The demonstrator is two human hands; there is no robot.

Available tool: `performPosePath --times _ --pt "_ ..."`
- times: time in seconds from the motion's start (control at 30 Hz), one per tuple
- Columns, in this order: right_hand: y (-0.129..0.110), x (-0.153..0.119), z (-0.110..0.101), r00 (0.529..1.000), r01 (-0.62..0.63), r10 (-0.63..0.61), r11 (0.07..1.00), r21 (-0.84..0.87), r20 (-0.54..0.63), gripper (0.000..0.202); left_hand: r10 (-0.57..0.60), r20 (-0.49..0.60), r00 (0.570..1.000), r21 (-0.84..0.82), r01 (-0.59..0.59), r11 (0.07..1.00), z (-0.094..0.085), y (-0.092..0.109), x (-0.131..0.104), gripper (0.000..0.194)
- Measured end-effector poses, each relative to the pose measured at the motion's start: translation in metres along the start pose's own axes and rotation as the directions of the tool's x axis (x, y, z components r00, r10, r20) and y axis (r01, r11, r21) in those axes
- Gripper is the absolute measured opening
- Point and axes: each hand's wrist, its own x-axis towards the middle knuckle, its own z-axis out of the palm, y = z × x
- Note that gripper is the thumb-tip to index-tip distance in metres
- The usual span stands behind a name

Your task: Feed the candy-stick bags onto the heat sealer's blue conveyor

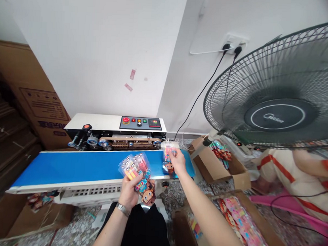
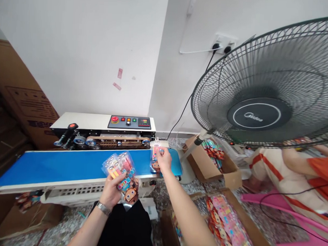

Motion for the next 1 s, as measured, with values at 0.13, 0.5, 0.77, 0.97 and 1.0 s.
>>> performPosePath --times 0.13,0.5,0.77,0.97,1.0 --pt "-0.005 0.013 0.009 0.996 -0.063 0.077 0.966 -0.252 0.046 0.023 -0.009 0.007 1.000 -0.007 0.009 1.000 0.000 0.000 0.001 0.039" --pt "-0.031 -0.002 0.023 0.982 0.101 -0.070 0.980 -0.170 0.177 0.034 -0.018 -0.005 1.000 -0.027 0.018 0.999 0.000 -0.004 0.001 0.038" --pt "-0.054 -0.065 0.007 0.805 0.103 -0.303 0.918 0.382 0.510 0.027 0.043 0.017 0.999 0.001 -0.043 0.999 0.004 -0.003 0.000 0.038" --pt "-0.054 -0.075 0.011 0.857 0.113 -0.290 0.913 0.392 0.427 0.024 0.030 0.005 1.000 -0.023 -0.030 0.999 0.003 -0.003 0.000 0.036" --pt "-0.052 -0.075 0.011 0.862 0.103 -0.284 0.909 0.405 0.419 0.024 0.027 0.004 1.000 -0.024 -0.027 0.999 0.003 -0.003 0.000 0.036"
